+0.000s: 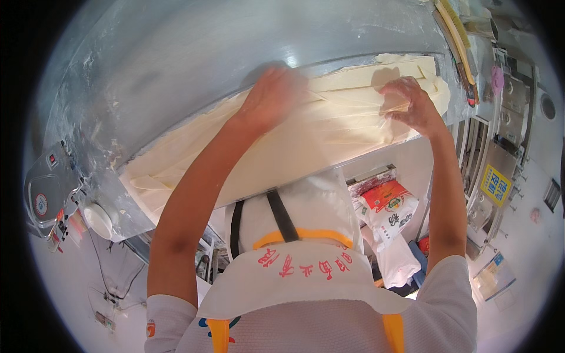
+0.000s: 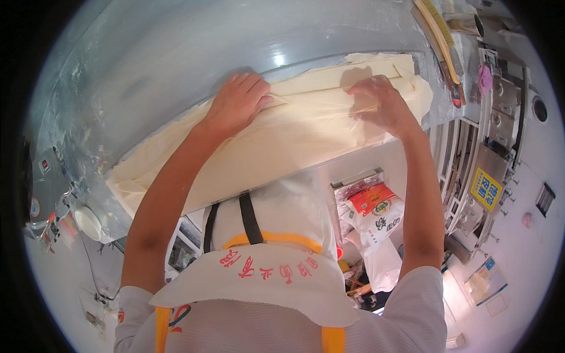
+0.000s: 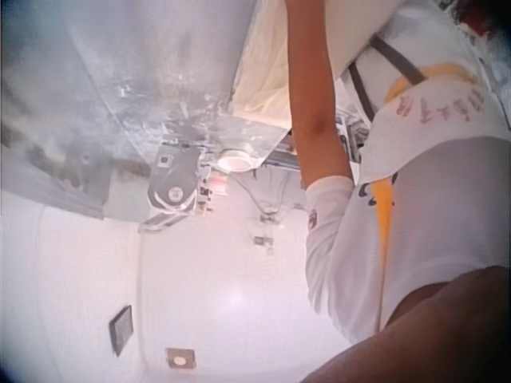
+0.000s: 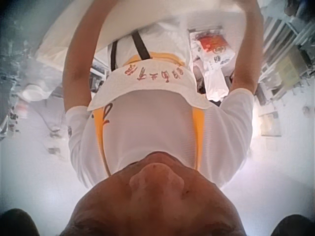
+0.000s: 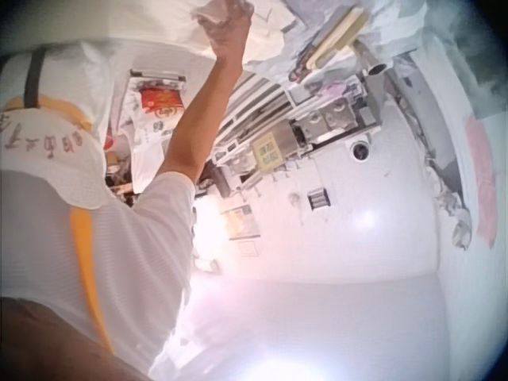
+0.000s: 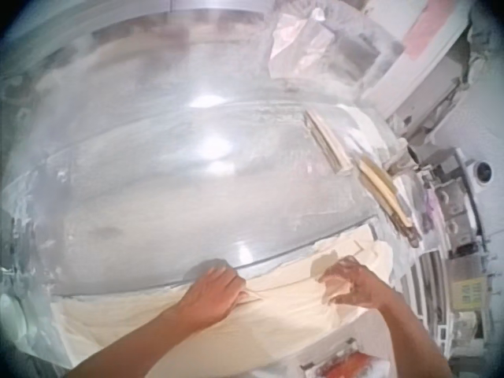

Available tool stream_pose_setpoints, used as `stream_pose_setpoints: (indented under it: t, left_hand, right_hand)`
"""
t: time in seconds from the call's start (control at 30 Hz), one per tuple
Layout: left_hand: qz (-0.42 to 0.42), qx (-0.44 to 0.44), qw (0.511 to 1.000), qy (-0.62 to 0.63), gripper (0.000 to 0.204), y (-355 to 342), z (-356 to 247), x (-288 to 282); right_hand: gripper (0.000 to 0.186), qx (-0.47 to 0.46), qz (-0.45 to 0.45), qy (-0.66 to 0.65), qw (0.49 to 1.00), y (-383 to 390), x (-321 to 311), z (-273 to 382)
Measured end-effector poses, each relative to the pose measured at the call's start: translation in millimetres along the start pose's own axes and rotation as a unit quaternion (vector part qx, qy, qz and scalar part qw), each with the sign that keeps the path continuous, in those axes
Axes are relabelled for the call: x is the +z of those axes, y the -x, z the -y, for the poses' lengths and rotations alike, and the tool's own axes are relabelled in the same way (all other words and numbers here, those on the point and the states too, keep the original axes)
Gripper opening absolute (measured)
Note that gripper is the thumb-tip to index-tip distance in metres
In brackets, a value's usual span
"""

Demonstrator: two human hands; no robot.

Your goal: The person picks up a long sheet of dough from a mechanical roller, places it on a metal counter, and proceeds to fold and crimp sections of the dough by hand along its length.

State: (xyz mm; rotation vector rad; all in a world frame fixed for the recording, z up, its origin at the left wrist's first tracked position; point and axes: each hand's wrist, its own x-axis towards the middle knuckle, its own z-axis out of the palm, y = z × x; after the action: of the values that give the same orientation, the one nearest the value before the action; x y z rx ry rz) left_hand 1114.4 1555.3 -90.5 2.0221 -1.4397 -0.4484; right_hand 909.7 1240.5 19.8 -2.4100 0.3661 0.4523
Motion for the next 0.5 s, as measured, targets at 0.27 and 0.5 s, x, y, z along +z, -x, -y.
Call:
stream_pose_setpoints:
  t: [0.27, 0.5]
  left_hand:
    - [-0.027, 0.033, 0.998, -0.043, 0.022, -13, -22, 3]
    - [0.011, 0.024, 0.999, -0.046, 0.023, -34, -48, 0]
  right_hand:
    - [0.058, -0.179, 0.069, 0.054, 0.980, -11, -28, -65]
    - [0.054, -0.265, 0.054, 0.079, 0.960, -16, -40, -110]
